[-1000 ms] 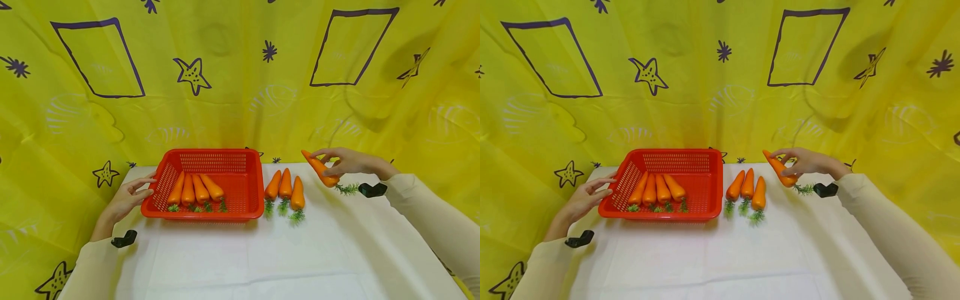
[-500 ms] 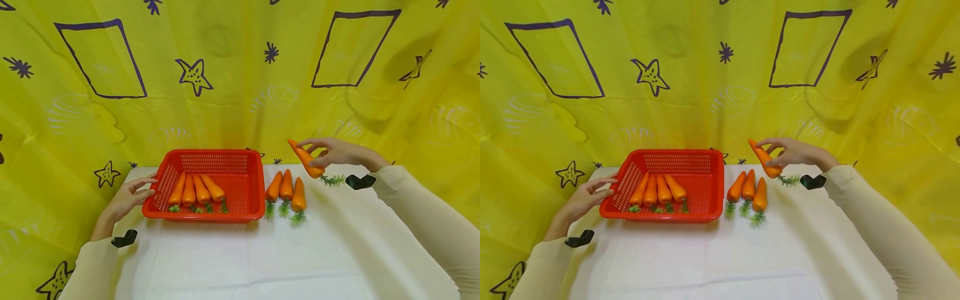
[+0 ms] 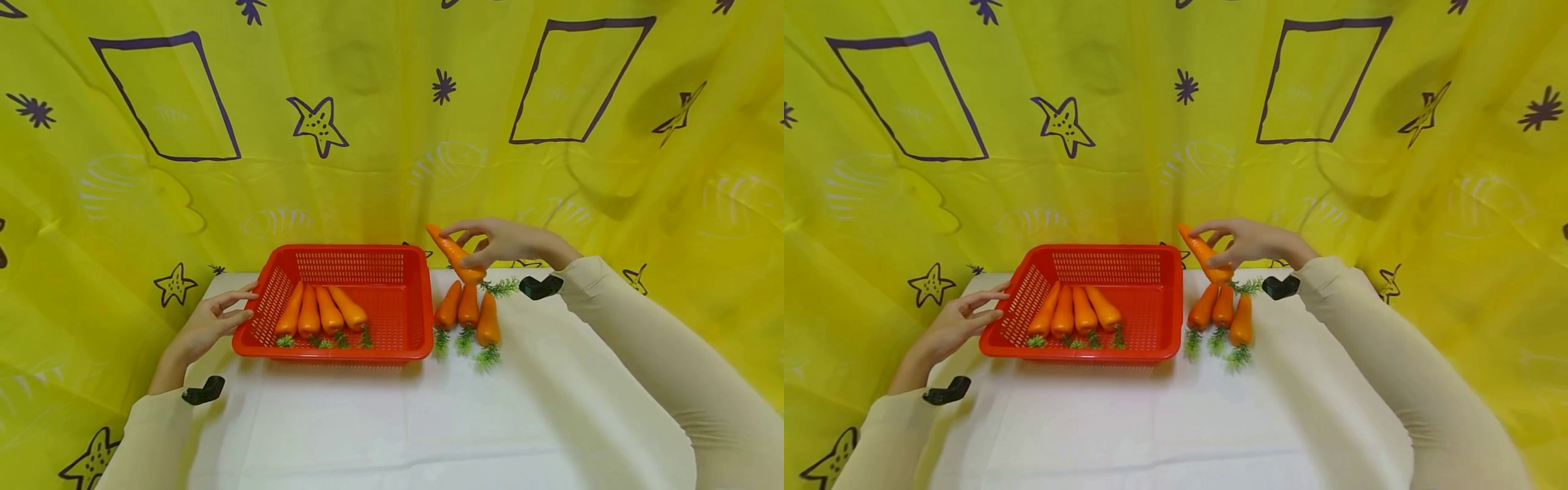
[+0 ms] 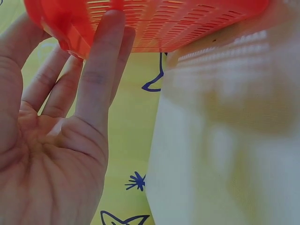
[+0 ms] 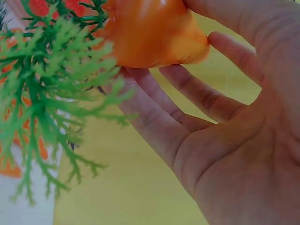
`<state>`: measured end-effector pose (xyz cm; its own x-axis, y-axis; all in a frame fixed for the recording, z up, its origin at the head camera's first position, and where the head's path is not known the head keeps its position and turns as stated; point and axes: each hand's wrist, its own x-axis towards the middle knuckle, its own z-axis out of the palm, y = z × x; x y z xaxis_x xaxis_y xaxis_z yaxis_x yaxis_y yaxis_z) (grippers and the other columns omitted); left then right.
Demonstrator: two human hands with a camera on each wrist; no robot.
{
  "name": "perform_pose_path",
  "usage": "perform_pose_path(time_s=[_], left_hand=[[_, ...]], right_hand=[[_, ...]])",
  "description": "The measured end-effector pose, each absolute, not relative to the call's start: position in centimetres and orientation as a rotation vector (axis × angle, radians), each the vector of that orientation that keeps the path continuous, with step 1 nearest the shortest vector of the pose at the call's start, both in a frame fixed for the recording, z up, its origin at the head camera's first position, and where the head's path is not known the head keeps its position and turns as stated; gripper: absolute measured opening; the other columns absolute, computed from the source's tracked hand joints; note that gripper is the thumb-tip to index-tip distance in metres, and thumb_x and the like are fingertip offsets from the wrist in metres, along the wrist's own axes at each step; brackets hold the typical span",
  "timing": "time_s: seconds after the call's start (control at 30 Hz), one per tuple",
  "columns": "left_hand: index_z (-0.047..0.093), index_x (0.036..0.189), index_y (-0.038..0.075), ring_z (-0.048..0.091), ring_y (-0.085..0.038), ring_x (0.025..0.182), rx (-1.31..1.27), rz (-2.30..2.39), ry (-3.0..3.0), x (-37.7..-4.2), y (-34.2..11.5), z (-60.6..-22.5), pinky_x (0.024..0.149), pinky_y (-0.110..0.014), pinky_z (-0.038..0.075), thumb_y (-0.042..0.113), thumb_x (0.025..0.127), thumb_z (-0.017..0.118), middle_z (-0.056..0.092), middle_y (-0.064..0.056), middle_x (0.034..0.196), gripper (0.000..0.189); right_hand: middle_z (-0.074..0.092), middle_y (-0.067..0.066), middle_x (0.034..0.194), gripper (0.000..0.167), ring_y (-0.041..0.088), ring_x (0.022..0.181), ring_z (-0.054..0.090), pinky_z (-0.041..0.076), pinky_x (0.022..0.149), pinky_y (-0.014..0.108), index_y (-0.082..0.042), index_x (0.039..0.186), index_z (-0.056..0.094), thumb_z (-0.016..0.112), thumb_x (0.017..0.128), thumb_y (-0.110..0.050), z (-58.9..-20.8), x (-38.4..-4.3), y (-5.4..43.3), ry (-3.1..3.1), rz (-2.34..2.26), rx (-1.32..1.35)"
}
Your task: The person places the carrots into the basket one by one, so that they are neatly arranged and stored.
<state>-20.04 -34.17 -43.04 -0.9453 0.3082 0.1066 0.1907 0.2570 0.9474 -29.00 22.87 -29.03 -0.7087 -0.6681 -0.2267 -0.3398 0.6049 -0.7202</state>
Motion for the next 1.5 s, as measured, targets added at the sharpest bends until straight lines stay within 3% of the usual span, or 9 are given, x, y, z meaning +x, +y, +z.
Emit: perform_pose_path(time_s=[0.33,0.67,0.9,1.03,1.5], left_hand=[[0.054,0.138,-0.008,0.061,0.001,0.119,0.476,1.785,2.413,-20.0,-34.3,-43.1,0.086,-0.027,0.059,0.009,0.104,0.061,0.029,-0.013,0.167,0.039],[0.055,0.139,-0.007,0.061,0.002,0.118,0.464,1.781,2.421,-20.1,-34.4,-43.3,0.087,-0.026,0.058,0.01,0.104,0.061,0.029,-0.012,0.167,0.039],[0.054,0.138,-0.008,0.062,0.0,0.118,0.468,1.799,2.418,-20.1,-34.5,-43.3,0.086,-0.027,0.059,0.008,0.104,0.061,0.031,-0.008,0.167,0.039],[0.055,0.138,-0.007,0.061,0.001,0.119,0.468,1.8,2.415,-20.1,-34.6,-43.3,0.087,-0.026,0.058,0.008,0.104,0.061,0.031,-0.008,0.167,0.038],[0.056,0.137,-0.007,0.061,0.002,0.118,0.459,1.789,2.424,-20.1,-34.4,-43.3,0.087,-0.025,0.058,0.01,0.103,0.063,0.03,-0.012,0.167,0.039]], right_hand=[[0.048,0.018,0.146,0.062,0.029,0.107,0.069,0.061,0.081,0.042,-0.026,0.155,0.047,0.072,0.098,-0.024,-29.7,-30.1,17.4,2.292,-0.912,-0.895],[0.045,0.017,0.151,0.064,0.03,0.122,0.059,0.06,0.079,0.038,-0.024,0.154,0.049,0.075,0.096,-0.021,-31.9,-31.4,12.6,2.238,-0.92,-0.913],[0.048,0.017,0.135,0.063,0.028,0.096,0.063,0.062,0.08,0.039,-0.024,0.152,0.05,0.075,0.096,-0.013,-33.7,-31.9,9.6,2.142,-0.966,-0.849],[0.052,0.017,0.133,0.062,0.025,0.093,0.063,0.061,0.077,0.038,-0.021,0.153,0.049,0.073,0.097,-0.012,-35.2,-32.4,8.3,2.114,-0.946,-0.856],[0.054,0.017,0.14,0.062,0.027,0.122,0.058,0.06,0.084,0.034,-0.021,0.152,0.051,0.075,0.095,-0.013,-38.8,-33.2,5.2,2.109,-0.907,-0.704]])
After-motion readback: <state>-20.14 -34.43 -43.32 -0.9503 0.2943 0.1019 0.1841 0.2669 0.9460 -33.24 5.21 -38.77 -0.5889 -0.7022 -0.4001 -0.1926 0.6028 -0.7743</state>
